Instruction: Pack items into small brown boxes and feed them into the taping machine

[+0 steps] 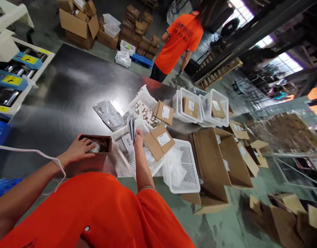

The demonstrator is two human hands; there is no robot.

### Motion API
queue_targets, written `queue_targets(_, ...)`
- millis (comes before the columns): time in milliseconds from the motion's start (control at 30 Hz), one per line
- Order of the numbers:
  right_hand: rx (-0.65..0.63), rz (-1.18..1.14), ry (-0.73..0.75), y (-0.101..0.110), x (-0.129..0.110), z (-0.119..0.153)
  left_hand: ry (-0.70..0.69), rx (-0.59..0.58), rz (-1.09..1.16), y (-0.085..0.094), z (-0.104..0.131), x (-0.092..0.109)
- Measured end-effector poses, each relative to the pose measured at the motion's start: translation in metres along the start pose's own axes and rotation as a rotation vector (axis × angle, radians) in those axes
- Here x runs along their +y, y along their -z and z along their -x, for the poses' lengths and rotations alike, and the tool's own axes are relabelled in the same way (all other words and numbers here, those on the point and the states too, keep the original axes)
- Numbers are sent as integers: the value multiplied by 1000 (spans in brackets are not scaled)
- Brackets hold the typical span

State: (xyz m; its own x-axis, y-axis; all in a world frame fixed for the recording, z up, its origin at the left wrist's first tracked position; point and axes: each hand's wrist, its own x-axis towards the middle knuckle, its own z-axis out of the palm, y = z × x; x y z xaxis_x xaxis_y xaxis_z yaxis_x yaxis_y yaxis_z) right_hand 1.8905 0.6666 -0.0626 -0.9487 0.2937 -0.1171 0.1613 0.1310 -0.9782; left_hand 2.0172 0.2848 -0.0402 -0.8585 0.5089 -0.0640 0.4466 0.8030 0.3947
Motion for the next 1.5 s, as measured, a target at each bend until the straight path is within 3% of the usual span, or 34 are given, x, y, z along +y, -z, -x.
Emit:
queue_targets(200,135,422,-219,27,47,67,17,-23,-23,3,-4,-3)
queue_targets(333,117,602,-249,36,57,79,5,-40,-26,9,-4,-1)
queue_targets(533,-74,717,-161,35,59,76,10,-76,-112,13,-4,2)
queue_targets(667,-261,991,-101,21,59,81,16,-73,-110,14,-5,3)
queue_targets(833,-322,1144,-129,13,55,84,37,-17,23,12,-5,1)
queue_targets(1000,-310,1088,-39,17,49,89,43,-5,65,9,-5,0)
queue_targets(1067,-285,974,-66,18,46,91,34,-18,48,9,-5,-1)
queue_targets(1167,-182,566,-167,21,34,87,11,-35,14,8,-4,-4)
queue_targets(1267,-72,188,-160,24,14,76,-24,-15,66,4,-1,-11)
queue_targets(1367,-159,2,-90,20,-15,65,30,140,218,-6,3,-14)
queue_targets(1500,-400,-51,83,-8,-53,60,470,517,463,-18,4,-5)
